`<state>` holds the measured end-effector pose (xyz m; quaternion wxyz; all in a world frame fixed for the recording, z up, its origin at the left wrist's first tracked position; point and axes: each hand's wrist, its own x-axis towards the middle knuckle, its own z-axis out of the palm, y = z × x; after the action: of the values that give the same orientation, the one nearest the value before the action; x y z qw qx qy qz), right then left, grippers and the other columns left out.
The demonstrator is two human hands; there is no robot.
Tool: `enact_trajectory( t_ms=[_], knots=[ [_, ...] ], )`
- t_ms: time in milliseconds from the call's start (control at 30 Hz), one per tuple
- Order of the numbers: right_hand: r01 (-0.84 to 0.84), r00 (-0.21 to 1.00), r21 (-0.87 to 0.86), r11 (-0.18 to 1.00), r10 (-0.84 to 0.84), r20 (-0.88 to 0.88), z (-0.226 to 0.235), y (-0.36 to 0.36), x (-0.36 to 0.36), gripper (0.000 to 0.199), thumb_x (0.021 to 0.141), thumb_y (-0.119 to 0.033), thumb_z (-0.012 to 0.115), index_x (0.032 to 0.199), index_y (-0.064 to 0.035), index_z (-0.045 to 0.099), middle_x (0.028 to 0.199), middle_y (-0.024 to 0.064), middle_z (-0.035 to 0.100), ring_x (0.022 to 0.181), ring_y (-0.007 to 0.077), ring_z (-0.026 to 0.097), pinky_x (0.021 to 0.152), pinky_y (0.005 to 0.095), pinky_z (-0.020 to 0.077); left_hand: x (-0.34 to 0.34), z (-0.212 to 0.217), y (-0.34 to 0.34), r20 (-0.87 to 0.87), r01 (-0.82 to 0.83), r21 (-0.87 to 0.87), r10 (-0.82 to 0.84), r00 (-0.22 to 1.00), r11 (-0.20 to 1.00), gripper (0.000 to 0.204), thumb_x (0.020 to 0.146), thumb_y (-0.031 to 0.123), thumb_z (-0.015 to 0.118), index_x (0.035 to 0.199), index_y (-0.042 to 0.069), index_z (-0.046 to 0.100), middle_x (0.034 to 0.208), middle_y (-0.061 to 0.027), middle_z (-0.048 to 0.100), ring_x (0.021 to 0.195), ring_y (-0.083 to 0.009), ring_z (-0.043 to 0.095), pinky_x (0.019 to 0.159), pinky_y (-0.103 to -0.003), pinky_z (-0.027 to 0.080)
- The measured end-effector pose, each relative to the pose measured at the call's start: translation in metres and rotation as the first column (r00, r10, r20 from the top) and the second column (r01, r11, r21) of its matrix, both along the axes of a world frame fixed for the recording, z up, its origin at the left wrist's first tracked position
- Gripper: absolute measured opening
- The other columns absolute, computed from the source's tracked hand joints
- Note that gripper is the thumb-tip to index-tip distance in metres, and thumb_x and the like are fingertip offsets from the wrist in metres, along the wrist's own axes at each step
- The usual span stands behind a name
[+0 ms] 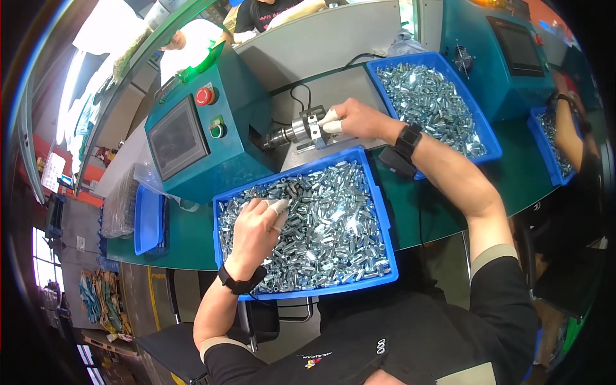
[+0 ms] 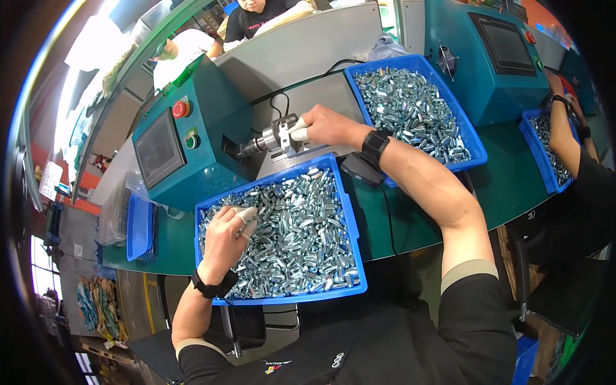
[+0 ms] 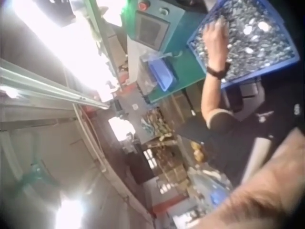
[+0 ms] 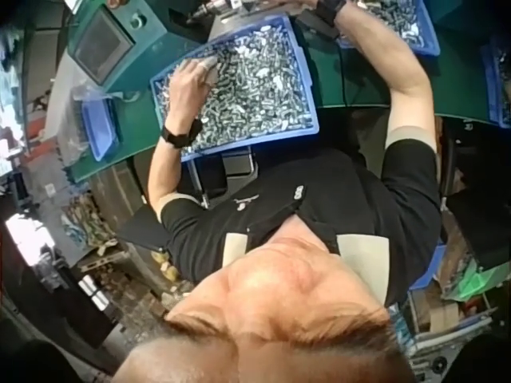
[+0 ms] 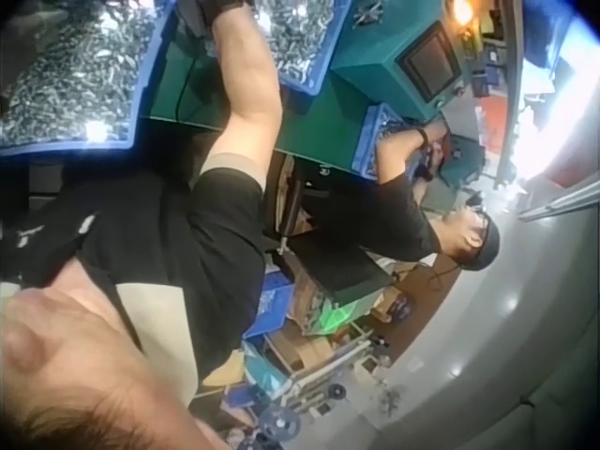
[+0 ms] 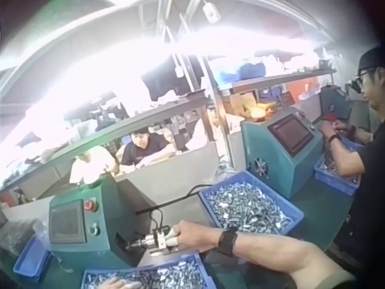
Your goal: The person picks up a metal part from a blue bin and inserts it into a machine. After the machine cycles, the person removes the part and places it into a different blue bin, repeating the process.
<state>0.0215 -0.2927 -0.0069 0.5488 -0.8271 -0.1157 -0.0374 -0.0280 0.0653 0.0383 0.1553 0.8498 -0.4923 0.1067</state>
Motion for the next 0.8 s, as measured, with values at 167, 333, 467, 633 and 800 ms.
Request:
enact_trajectory(
  t_ms=[167,333,467,633,800],
  knots=[
    [0.008,0.987,0.009,1.0,-0.01,0.158,-0.013,0.002,-0.002,0.034,0.092,-0.024,0.074,0.12,-0.0078,0.081,0.1,0.0107,0.081,0.089,0.017,0.07,0.085,0.0326,0.0545,-0.004,-0.005,0.0,-0.048,-0.001,0.018,0.002,0.999,1.0,0.03,0.085,0.005,0.079,0.114,0.007,0.075,0.092,-0.0093,0.071,0.092,-0.031,0.067,0.083,-0.042,0.055],
    [-0.011,0.997,-0.015,1.0,0.012,0.082,-0.013,-0.001,-0.003,0.031,0.099,-0.019,0.074,0.127,-0.0071,0.078,0.109,0.0076,0.077,0.097,0.0168,0.069,0.09,0.0316,0.0536,0.002,-0.008,-0.011,-0.099,0.002,0.074,0.005,0.995,0.997,0.032,0.084,0.004,0.08,0.115,0.006,0.075,0.092,-0.0091,0.07,0.092,-0.0314,0.067,0.082,-0.043,0.056],
    [-0.006,0.997,-0.032,0.999,0.008,0.072,-0.009,0.001,-0.003,0.032,0.098,-0.019,0.075,0.128,-0.0072,0.078,0.109,0.008,0.077,0.096,0.0171,0.069,0.089,0.0314,0.0535,0.005,-0.017,-0.016,-0.109,0.073,0.033,-0.069,0.992,0.997,0.032,0.084,0.003,0.079,0.115,0.007,0.075,0.097,-0.0087,0.07,0.094,-0.0316,0.067,0.084,-0.043,0.057],
    [-0.008,0.999,-0.021,1.0,0.009,0.048,-0.008,0.0,-0.004,0.032,0.098,-0.018,0.074,0.128,-0.0067,0.078,0.108,0.0084,0.077,0.096,0.0168,0.069,0.088,0.0312,0.0538,0.002,-0.021,-0.029,-0.15,0.173,0.058,-0.163,0.975,0.983,0.029,0.084,0.005,0.079,0.112,0.006,0.074,0.101,-0.0081,0.07,0.095,-0.0313,0.067,0.085,-0.043,0.058],
    [0.011,0.994,-0.001,1.0,-0.011,0.112,-0.008,0.0,-0.004,0.033,0.094,-0.018,0.073,0.123,-0.0071,0.08,0.103,0.0102,0.08,0.091,0.0167,0.072,0.086,0.0304,0.0552,0.001,-0.025,-0.029,-0.159,0.219,0.141,-0.196,0.968,0.966,0.027,0.082,0.007,0.083,0.109,0.008,0.075,0.11,-0.0071,0.073,0.096,-0.0311,0.069,0.083,-0.04,0.059]
  ],
)
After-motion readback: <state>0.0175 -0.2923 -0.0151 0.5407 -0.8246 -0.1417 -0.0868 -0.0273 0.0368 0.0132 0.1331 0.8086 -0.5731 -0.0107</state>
